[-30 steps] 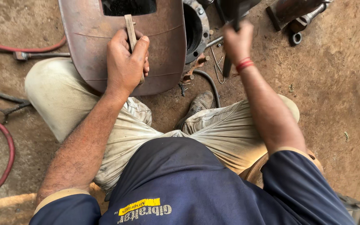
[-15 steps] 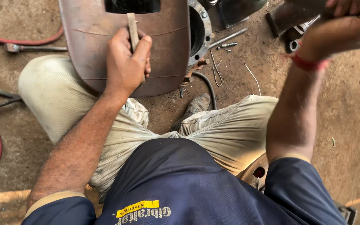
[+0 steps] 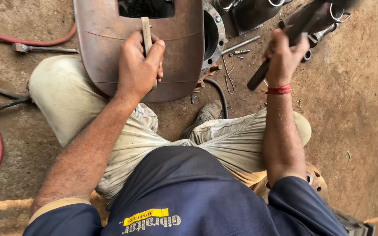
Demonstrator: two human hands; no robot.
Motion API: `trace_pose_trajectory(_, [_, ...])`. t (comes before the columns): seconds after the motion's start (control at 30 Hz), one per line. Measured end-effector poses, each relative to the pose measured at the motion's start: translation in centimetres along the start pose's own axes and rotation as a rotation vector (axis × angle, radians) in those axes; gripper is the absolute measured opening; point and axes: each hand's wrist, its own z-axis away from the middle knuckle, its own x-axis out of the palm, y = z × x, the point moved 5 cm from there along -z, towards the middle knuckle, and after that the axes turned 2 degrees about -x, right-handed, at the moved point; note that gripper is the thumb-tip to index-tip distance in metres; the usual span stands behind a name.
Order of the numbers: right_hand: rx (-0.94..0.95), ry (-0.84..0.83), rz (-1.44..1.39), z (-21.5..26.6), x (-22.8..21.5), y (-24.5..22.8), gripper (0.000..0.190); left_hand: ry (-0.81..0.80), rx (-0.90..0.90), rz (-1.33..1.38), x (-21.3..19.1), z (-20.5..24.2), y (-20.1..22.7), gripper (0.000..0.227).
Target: The person sits on the ground and welds a metal rod into a circular metal part, then welds a metal plate with a rectangular cutout. They use a hammer to tap the plate and continue welding along its edges.
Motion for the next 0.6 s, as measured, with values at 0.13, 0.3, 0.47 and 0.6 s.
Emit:
trace_pose_trajectory(0.13, [-0.113, 0.155, -0.072, -0.8, 0.1, 4.3, 0.019, 0.007, 0.006, -0.020, 0.3, -0.7, 0.0, 0.013])
trace_pose_trajectory(0.3, [0.484, -0.308, 0.630, 0.8, 4.1, 10.6, 0.010, -0.030, -0.016, -0.015, 1.2, -0.4, 0.3, 0.014])
trace_pose_trajectory(0.47, [0.235, 0.069, 0.317, 0.4, 0.8, 5.9, 0.013, -0.017, -0.049, -0.037, 0.3, 0.5, 0.1, 0.014])
trace_pose_trajectory(0.6, [0.012, 0.057, 0.307, 0.0, 1.1, 5.7, 0.017, 0.015, -0.067, -0.023, 0.1, -0.3, -0.2, 0.013])
